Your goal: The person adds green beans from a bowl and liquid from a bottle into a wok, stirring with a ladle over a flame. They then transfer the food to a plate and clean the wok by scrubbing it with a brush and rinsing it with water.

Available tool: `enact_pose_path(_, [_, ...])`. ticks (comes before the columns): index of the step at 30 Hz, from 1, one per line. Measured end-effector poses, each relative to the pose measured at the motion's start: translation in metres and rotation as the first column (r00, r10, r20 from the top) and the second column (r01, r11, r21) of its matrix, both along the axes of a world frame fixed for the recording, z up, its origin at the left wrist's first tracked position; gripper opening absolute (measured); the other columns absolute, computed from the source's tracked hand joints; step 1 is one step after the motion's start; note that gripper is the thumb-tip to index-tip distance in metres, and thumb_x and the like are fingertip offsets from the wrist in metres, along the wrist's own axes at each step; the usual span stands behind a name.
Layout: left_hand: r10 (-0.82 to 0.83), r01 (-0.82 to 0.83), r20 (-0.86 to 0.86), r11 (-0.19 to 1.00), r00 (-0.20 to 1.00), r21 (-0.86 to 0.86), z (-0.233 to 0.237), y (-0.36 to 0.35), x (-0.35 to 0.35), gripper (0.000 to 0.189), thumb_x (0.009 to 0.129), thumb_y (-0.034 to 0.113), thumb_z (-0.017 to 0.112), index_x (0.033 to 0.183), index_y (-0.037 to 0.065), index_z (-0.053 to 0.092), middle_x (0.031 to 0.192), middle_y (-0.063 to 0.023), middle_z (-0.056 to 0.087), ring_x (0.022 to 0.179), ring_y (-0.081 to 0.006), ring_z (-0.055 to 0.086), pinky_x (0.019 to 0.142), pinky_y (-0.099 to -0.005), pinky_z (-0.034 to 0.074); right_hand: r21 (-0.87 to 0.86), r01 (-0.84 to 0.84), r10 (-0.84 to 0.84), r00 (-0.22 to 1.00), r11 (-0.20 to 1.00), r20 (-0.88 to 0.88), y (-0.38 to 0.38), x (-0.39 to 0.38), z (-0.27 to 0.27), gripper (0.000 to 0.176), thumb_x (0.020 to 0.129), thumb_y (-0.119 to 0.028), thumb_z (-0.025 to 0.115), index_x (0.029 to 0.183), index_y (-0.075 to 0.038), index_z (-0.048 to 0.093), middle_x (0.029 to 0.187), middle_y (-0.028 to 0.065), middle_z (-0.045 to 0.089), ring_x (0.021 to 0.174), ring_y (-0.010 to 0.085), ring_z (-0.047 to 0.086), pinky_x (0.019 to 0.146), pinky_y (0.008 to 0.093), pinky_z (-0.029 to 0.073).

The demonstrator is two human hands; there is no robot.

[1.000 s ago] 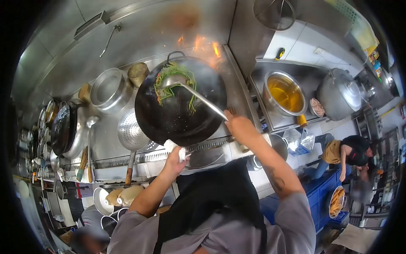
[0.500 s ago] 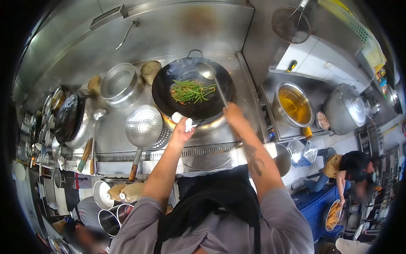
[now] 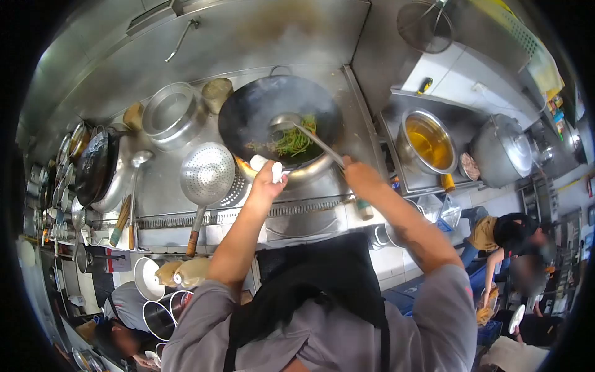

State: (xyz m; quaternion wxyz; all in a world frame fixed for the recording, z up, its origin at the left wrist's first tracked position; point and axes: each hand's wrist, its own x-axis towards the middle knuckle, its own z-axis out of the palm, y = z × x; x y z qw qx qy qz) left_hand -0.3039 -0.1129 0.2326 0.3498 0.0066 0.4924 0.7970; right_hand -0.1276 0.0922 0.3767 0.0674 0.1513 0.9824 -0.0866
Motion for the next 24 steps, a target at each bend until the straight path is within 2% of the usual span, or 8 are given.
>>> enact_pose_path(2, [-0.035, 0.035, 0.014, 0.999, 0.999, 0.025, 0.04, -0.017, 0.043, 0.013, 0.092, 0.026, 0.055, 0.1, 0.016, 0.053, 0.091, -0.003, 0.058, 0.08, -0.0181, 0.053, 0.06, -0.0336, 0.047, 0.033, -0.027, 0.03, 0.996, 0.999, -0.084, 0.001, 0.002, 0.003, 0.022, 0.09, -0.013, 0.051, 0.105, 0.003, 0.049, 0.08, 0.0248, 0.064, 0.076, 0.0417, 0.064, 0.068, 0.0495, 0.052])
enact_pose_path(3, [-0.008, -0.05, 0.577, 0.995, 0.817, 0.084, 0.086, -0.025, 0.063, 0.014, 0.092, 0.027, 0.055, 0.1, 0.017, 0.053, 0.091, -0.0029, 0.058, 0.08, -0.0179, 0.053, 0.06, -0.0335, 0.047, 0.054, -0.06, 0.068, 0.984, 0.997, -0.163, -0.001, 0.002, 0.002, 0.023, 0.09, -0.014, 0.051, 0.105, 0.004, 0.049, 0.077, 0.0248, 0.063, 0.075, 0.0418, 0.064, 0.066, 0.0496, 0.051])
enact_pose_path(7, [-0.048, -0.001, 0.198, 0.971, 0.979, 0.239, 0.088, -0.023, 0.056, 0.011, 0.092, 0.023, 0.053, 0.094, 0.012, 0.052, 0.085, -0.0017, 0.052, 0.077, -0.0157, 0.051, 0.059, -0.0307, 0.046, -0.094, -0.156, 0.143, 0.981, 0.983, -0.13, -0.007, 0.03, 0.055, 0.037, 0.089, -0.015, 0.054, 0.119, 0.006, 0.051, 0.084, 0.0253, 0.064, 0.077, 0.041, 0.064, 0.068, 0.0478, 0.051])
enact_pose_path(15, [0.045, -0.143, 0.637, 0.984, 0.769, 0.103, 0.128, -0.018, 0.071, 0.013, 0.094, 0.024, 0.052, 0.099, 0.013, 0.054, 0.093, -0.0042, 0.057, 0.082, -0.0183, 0.054, 0.058, -0.0307, 0.046, -0.382, -0.269, 0.316, 0.947, 0.884, 0.064, 0.052, 0.061, 0.093, 0.036, 0.089, -0.017, 0.058, 0.123, -0.004, 0.055, 0.088, 0.0213, 0.066, 0.077, 0.0327, 0.065, 0.072, 0.0413, 0.051])
enact_pose_path(16, [-0.141, 0.146, -0.039, 0.973, 0.989, 0.176, 0.108, -0.018, 0.068, 0.014, 0.092, 0.023, 0.054, 0.098, 0.01, 0.053, 0.092, -0.0043, 0.056, 0.081, -0.0181, 0.054, 0.059, -0.0299, 0.047, -0.321, -0.13, 0.182, 0.974, 0.938, 0.138, 0.05, 0.046, 0.078, 0.029, 0.09, -0.017, 0.055, 0.115, -0.003, 0.057, 0.083, 0.0207, 0.065, 0.072, 0.0344, 0.065, 0.067, 0.0432, 0.051])
enact_pose_path(17, [-0.06, -0.089, 0.418, 0.941, 0.906, 0.327, 0.056, -0.005, 0.051, 0.015, 0.09, 0.021, 0.056, 0.099, 0.009, 0.054, 0.089, -0.004, 0.056, 0.078, -0.0177, 0.054, 0.059, -0.0276, 0.046, -0.201, -0.209, 0.206, 0.978, 0.957, -0.035, 0.052, 0.036, 0.046, 0.026, 0.09, -0.015, 0.052, 0.111, 0.0, 0.056, 0.077, 0.0206, 0.064, 0.068, 0.0356, 0.064, 0.062, 0.0455, 0.051])
enact_pose_path(18, [-0.006, -0.002, 0.084, 0.995, 0.996, 0.1, 0.02, -0.01, 0.07, 0.015, 0.091, 0.026, 0.057, 0.097, 0.013, 0.056, 0.088, -0.0025, 0.058, 0.077, -0.0172, 0.055, 0.058, -0.0275, 0.046, -0.04, -0.138, 0.138, 0.99, 0.99, -0.002, 0.046, 0.027, 0.024, 0.028, 0.089, -0.012, 0.05, 0.112, 0.002, 0.055, 0.076, 0.0212, 0.064, 0.07, 0.0364, 0.064, 0.063, 0.0469, 0.051])
enact_pose_path(24, [-0.018, -0.129, 0.595, 0.97, 0.804, 0.204, 0.043, -0.02, 0.083, 0.014, 0.091, 0.029, 0.057, 0.095, 0.016, 0.057, 0.084, -0.0006, 0.059, 0.073, -0.016, 0.055, 0.059, -0.0313, 0.048, -0.039, -0.307, 0.289, 0.927, 0.951, -0.238, 0.036, 0.052, 0.074, 0.03, 0.09, -0.015, 0.053, 0.114, 0.003, 0.054, 0.077, 0.0214, 0.063, 0.072, 0.0386, 0.063, 0.065, 0.0476, 0.051])
